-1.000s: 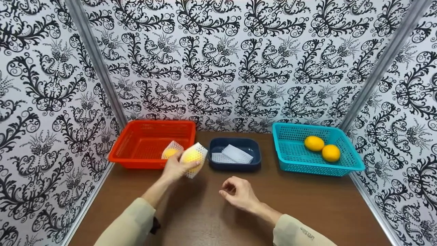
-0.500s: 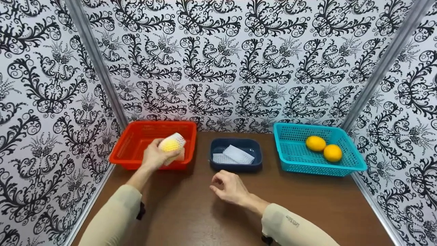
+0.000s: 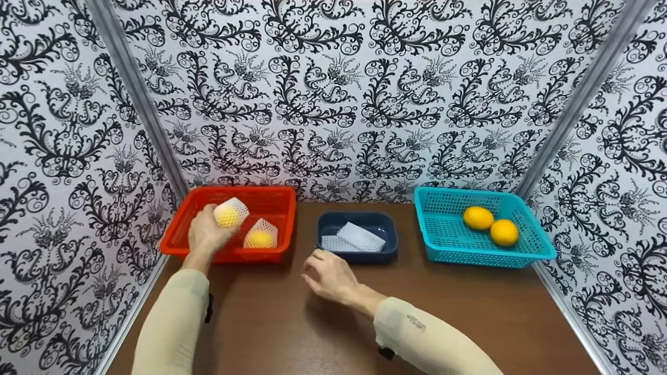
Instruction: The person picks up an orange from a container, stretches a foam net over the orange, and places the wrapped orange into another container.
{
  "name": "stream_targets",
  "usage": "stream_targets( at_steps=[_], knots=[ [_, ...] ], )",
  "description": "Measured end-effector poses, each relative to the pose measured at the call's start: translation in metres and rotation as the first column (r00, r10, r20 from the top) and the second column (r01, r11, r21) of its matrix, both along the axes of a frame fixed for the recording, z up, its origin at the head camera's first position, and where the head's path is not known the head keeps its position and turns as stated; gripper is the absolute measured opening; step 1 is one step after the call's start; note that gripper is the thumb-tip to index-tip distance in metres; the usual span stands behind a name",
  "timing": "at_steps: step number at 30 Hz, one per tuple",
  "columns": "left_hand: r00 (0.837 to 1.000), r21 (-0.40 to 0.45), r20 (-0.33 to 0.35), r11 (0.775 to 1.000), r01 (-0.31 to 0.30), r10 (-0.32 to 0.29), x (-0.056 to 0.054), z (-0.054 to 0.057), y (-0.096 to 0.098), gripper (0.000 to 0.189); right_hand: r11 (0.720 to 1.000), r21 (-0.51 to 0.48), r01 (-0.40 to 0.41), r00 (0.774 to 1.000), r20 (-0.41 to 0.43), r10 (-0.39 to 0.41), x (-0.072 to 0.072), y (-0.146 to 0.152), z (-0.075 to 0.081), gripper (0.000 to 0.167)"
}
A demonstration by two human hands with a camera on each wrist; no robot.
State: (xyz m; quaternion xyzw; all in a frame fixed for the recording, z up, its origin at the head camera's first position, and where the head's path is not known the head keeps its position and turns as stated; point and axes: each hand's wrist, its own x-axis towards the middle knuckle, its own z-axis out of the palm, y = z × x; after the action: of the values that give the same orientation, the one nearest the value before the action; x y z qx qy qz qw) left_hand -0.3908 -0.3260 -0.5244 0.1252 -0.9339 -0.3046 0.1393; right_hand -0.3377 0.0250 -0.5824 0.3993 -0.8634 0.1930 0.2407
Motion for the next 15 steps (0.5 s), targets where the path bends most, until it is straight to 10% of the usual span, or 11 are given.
stream_targets(
  at_steps=[15],
  knots=[
    [0.985,-0.168,0.169,0.983,0.073,-0.044,-0.017,-0.019,-0.02,0.083,0.983,0.151,0.104,0.994,-0.033,-0.1,-0.029,-0.049,0.007,0.014]
  ],
)
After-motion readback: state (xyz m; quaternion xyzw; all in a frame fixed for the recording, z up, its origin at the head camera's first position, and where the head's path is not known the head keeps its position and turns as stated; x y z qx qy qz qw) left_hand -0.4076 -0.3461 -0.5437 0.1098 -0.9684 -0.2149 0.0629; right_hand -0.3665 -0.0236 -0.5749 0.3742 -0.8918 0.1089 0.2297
